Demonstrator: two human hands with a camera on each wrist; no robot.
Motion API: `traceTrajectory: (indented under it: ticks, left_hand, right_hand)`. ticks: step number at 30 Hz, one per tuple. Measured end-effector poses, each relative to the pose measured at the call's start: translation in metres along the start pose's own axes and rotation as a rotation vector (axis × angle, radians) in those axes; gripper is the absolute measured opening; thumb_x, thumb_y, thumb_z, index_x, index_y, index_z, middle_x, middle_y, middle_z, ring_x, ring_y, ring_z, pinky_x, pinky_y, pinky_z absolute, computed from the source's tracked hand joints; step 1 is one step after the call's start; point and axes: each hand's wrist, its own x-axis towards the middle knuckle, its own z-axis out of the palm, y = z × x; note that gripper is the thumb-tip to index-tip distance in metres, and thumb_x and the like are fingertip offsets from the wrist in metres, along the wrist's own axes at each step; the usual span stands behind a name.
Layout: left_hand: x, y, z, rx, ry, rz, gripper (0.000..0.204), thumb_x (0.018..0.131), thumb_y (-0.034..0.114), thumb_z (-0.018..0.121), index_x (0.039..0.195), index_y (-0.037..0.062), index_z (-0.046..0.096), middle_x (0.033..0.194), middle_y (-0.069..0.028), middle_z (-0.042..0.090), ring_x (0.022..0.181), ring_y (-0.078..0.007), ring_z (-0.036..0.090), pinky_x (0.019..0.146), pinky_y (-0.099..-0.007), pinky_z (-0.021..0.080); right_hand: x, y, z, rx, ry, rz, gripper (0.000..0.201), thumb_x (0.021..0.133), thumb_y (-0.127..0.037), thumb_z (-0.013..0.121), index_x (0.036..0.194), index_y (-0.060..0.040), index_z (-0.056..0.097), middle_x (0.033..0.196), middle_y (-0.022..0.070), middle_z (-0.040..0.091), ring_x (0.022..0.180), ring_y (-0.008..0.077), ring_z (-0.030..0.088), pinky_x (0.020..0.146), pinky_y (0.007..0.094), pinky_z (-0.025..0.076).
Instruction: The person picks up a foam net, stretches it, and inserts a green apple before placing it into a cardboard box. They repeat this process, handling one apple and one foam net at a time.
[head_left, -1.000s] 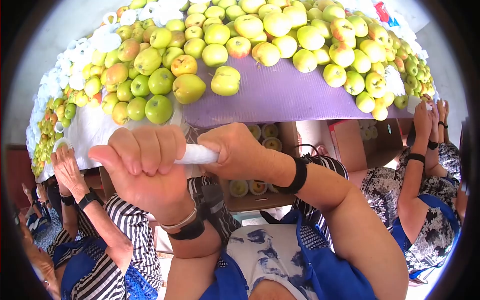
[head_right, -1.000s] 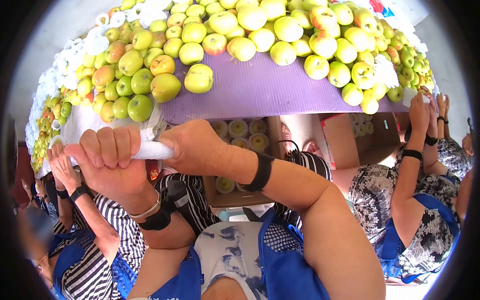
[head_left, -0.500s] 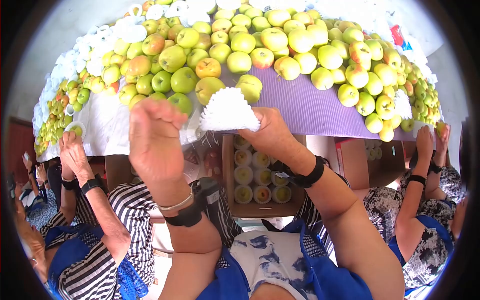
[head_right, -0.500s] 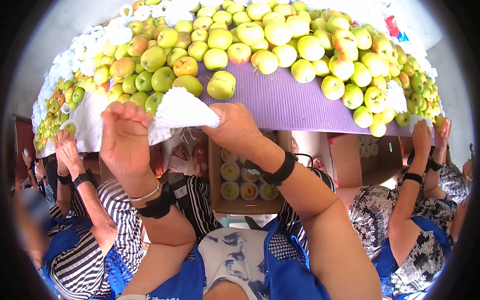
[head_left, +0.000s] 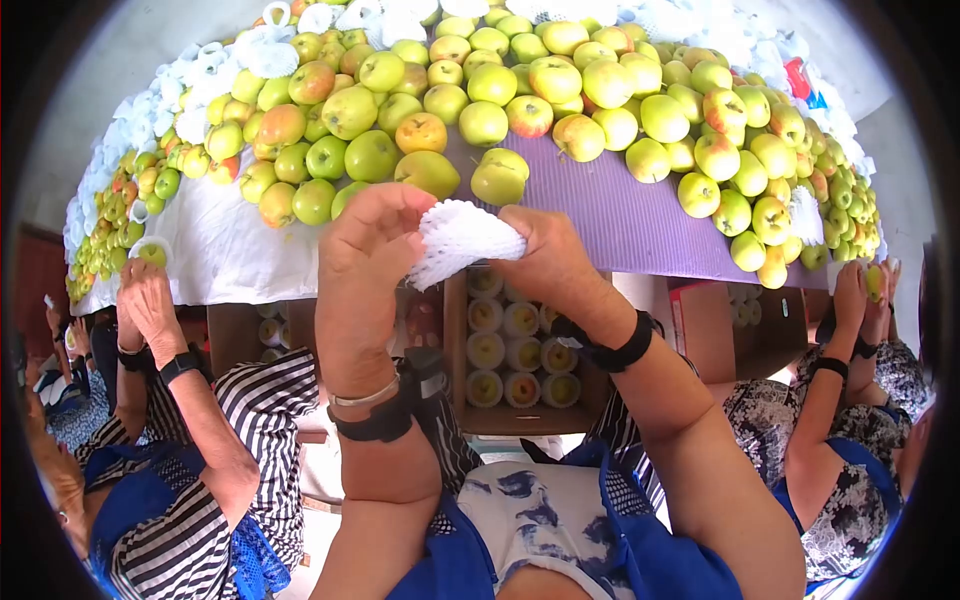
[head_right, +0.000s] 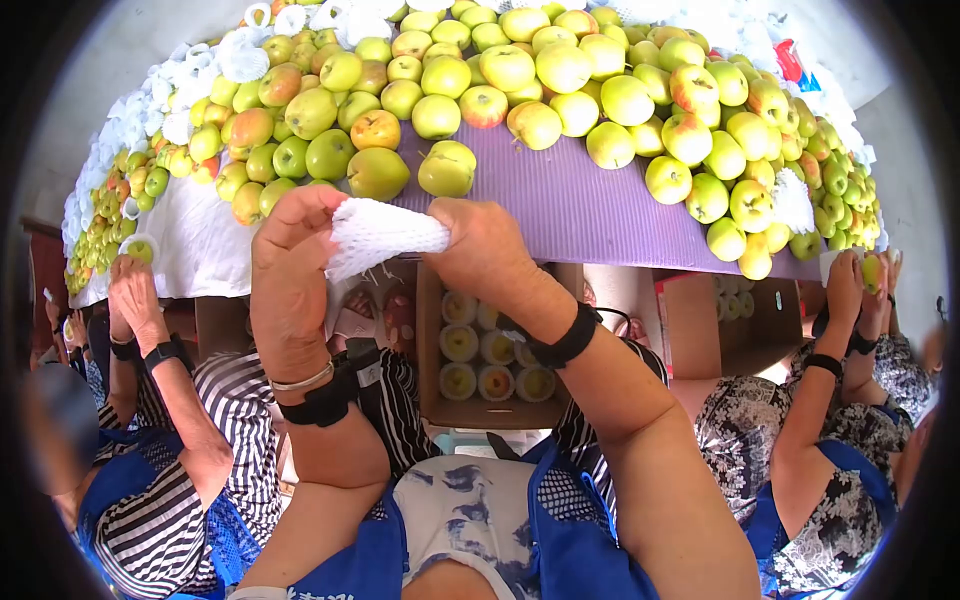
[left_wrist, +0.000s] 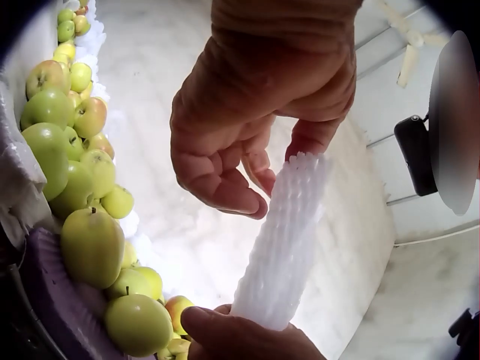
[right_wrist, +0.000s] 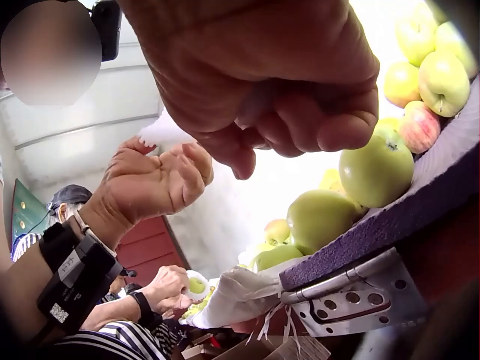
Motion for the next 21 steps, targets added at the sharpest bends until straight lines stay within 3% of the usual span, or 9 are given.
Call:
traceTrajectory:
  ticks: [3, 6, 9, 12, 13, 16, 17, 20, 21]
  left_hand:
    - [0.001, 0.001, 0.005, 0.046, -0.055, -0.001, 0.029, 0.074, -0.009, 0.051, 0.102, -0.0008, 0.056, 0.096, -0.0057, 0.059, 0.090, -0.0116, 0.055, 0.078, -0.0240, 0.044]
    - [0.001, 0.001, 0.015, 0.087, -0.014, -0.034, 0.028, 0.075, -0.010, 0.050, 0.100, -0.0018, 0.056, 0.094, -0.0064, 0.059, 0.087, -0.0116, 0.056, 0.075, -0.0233, 0.045]
    - [0.002, -0.005, -0.003, 0.198, 0.047, -0.086, 0.021, 0.078, -0.006, 0.049, 0.098, -0.0024, 0.056, 0.090, -0.0071, 0.060, 0.082, -0.0117, 0.058, 0.071, -0.0233, 0.046]
    - [0.005, -0.008, -0.009, 0.134, 0.332, 0.101, 0.016, 0.083, -0.001, 0.048, 0.096, -0.0022, 0.056, 0.087, -0.0075, 0.061, 0.076, -0.0108, 0.058, 0.067, -0.0236, 0.047]
    - [0.007, -0.013, -0.020, 0.177, 0.396, 0.206, 0.016, 0.087, 0.007, 0.046, 0.096, -0.0008, 0.057, 0.088, -0.0063, 0.061, 0.076, -0.0103, 0.057, 0.063, -0.0236, 0.045]
    - [0.009, -0.012, -0.029, 0.025, 0.602, 0.259, 0.019, 0.088, 0.011, 0.045, 0.098, 0.0002, 0.056, 0.090, -0.0051, 0.061, 0.078, -0.0102, 0.056, 0.060, -0.0240, 0.042]
    - [0.010, -0.012, -0.028, 0.055, 0.650, 0.253, 0.021, 0.088, 0.014, 0.045, 0.100, 0.0004, 0.055, 0.093, -0.0046, 0.060, 0.081, -0.0102, 0.055, 0.060, -0.0243, 0.041]
    - [0.013, -0.021, -0.034, -0.049, 0.678, 0.273, 0.022, 0.090, 0.015, 0.044, 0.102, -0.0005, 0.054, 0.096, -0.0055, 0.060, 0.081, -0.0107, 0.055, 0.061, -0.0241, 0.042]
    - [0.013, -0.020, -0.031, -0.016, 0.674, 0.272, 0.023, 0.091, 0.015, 0.044, 0.102, -0.0009, 0.054, 0.097, -0.0058, 0.060, 0.082, -0.0110, 0.055, 0.061, -0.0239, 0.042]
  right_hand:
    - [0.001, -0.001, -0.004, -0.053, -0.019, 0.037, 0.023, 0.071, -0.024, 0.065, 0.069, -0.0045, 0.054, 0.068, 0.0168, 0.058, 0.067, 0.0392, 0.057, 0.057, 0.0465, 0.044]
    - [0.001, -0.001, -0.004, -0.084, -0.018, 0.065, 0.023, 0.071, -0.025, 0.065, 0.068, -0.0046, 0.054, 0.068, 0.0167, 0.058, 0.068, 0.0393, 0.057, 0.058, 0.0474, 0.044]
    - [0.002, -0.002, -0.005, -0.090, -0.030, 0.033, 0.024, 0.072, -0.026, 0.066, 0.073, -0.0045, 0.055, 0.070, 0.0168, 0.059, 0.068, 0.0379, 0.058, 0.059, 0.0457, 0.045]
    - [0.006, -0.005, -0.011, 0.045, -0.007, 0.049, 0.029, 0.074, -0.027, 0.067, 0.085, -0.0034, 0.056, 0.077, 0.0171, 0.059, 0.070, 0.0346, 0.059, 0.063, 0.0419, 0.047]
    - [0.007, -0.005, -0.014, 0.112, 0.009, 0.065, 0.032, 0.074, -0.027, 0.068, 0.090, -0.0029, 0.056, 0.081, 0.0172, 0.059, 0.072, 0.0333, 0.059, 0.064, 0.0405, 0.048]
    - [0.015, 0.007, -0.015, 0.198, 0.174, 0.028, 0.040, 0.075, -0.026, 0.069, 0.102, -0.0011, 0.053, 0.090, 0.0174, 0.058, 0.077, 0.0308, 0.059, 0.069, 0.0376, 0.048]
    - [0.016, 0.012, -0.012, 0.204, 0.230, 0.063, 0.036, 0.078, -0.022, 0.066, 0.104, -0.0007, 0.053, 0.097, 0.0186, 0.057, 0.085, 0.0335, 0.057, 0.077, 0.0394, 0.046]
    - [0.025, 0.029, -0.003, -0.117, 0.378, -0.105, 0.031, 0.080, -0.019, 0.062, 0.104, -0.0009, 0.054, 0.100, 0.0190, 0.057, 0.093, 0.0354, 0.053, 0.085, 0.0407, 0.042]
    - [0.024, 0.031, -0.001, -0.125, 0.344, -0.108, 0.030, 0.080, -0.017, 0.062, 0.104, -0.0006, 0.054, 0.102, 0.0194, 0.056, 0.096, 0.0360, 0.052, 0.087, 0.0413, 0.041]
